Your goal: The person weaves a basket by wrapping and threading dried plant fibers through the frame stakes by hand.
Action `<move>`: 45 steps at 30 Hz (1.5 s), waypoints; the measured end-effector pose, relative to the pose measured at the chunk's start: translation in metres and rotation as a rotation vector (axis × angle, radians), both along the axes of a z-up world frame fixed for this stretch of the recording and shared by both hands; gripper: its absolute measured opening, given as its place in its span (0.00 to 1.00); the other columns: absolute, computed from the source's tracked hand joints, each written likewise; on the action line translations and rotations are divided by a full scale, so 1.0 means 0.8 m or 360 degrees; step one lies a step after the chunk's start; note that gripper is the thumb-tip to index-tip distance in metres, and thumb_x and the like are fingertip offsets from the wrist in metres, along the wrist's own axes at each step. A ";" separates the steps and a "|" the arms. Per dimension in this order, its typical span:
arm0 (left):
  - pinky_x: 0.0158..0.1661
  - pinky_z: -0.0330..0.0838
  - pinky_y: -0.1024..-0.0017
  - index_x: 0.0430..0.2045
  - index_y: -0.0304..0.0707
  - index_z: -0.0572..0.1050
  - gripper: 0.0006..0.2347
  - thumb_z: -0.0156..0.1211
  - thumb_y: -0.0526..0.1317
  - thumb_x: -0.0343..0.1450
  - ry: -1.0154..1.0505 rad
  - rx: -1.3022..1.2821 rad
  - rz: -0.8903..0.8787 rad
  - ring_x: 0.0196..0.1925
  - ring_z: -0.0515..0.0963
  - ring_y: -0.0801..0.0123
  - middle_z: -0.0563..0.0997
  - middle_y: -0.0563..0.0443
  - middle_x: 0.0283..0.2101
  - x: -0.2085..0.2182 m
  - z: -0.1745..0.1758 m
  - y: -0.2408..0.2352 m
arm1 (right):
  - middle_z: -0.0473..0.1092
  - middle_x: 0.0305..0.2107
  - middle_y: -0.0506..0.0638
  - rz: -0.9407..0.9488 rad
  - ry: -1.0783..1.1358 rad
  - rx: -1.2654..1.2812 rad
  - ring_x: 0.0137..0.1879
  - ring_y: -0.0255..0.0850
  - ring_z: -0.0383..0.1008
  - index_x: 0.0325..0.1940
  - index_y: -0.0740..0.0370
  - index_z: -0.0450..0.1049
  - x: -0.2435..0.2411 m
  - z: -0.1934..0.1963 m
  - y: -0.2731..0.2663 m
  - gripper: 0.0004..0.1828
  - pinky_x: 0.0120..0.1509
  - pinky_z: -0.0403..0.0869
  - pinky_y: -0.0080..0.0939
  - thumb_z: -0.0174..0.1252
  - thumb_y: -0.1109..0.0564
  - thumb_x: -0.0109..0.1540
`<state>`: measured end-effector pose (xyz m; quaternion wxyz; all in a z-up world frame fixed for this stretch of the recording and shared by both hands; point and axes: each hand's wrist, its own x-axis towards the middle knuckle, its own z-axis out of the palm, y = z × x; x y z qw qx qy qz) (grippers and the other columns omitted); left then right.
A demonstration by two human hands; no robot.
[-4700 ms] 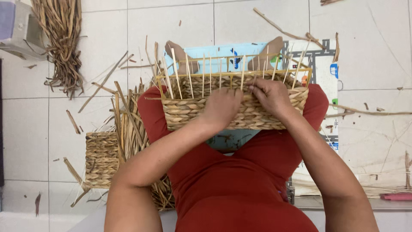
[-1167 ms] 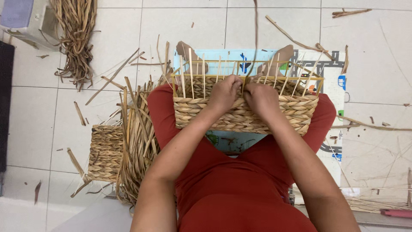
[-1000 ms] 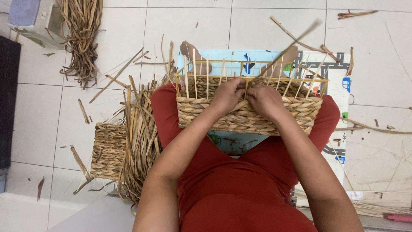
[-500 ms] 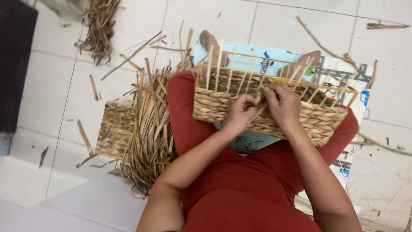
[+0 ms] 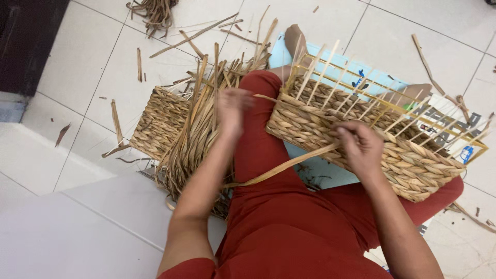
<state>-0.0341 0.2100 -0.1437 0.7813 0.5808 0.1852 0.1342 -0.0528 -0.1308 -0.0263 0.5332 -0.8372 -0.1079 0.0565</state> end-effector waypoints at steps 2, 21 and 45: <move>0.36 0.85 0.69 0.35 0.37 0.74 0.05 0.57 0.38 0.72 0.0410 0.0170 0.0522 0.33 0.85 0.67 0.84 0.46 0.36 0.019 -0.034 0.102 | 0.78 0.43 0.51 -0.0081 -0.0088 0.0254 0.48 0.35 0.78 0.48 0.65 0.77 -0.011 -0.006 -0.013 0.04 0.54 0.76 0.33 0.57 0.62 0.71; 0.33 0.81 0.65 0.48 0.37 0.71 0.07 0.48 0.37 0.80 0.0116 0.1288 -0.0201 0.36 0.83 0.62 0.82 0.45 0.40 -0.020 0.032 0.050 | 0.77 0.36 0.45 -0.0070 0.0453 0.0476 0.39 0.31 0.79 0.52 0.65 0.75 -0.009 0.001 0.012 0.09 0.41 0.81 0.36 0.56 0.61 0.67; 0.38 0.77 0.72 0.47 0.40 0.79 0.07 0.56 0.39 0.79 -0.0653 0.1773 -0.1440 0.42 0.79 0.69 0.79 0.52 0.44 0.024 0.198 -0.226 | 0.75 0.38 0.52 -0.0301 0.0018 0.0550 0.40 0.36 0.77 0.49 0.61 0.69 -0.004 0.030 -0.071 0.04 0.41 0.79 0.36 0.53 0.63 0.70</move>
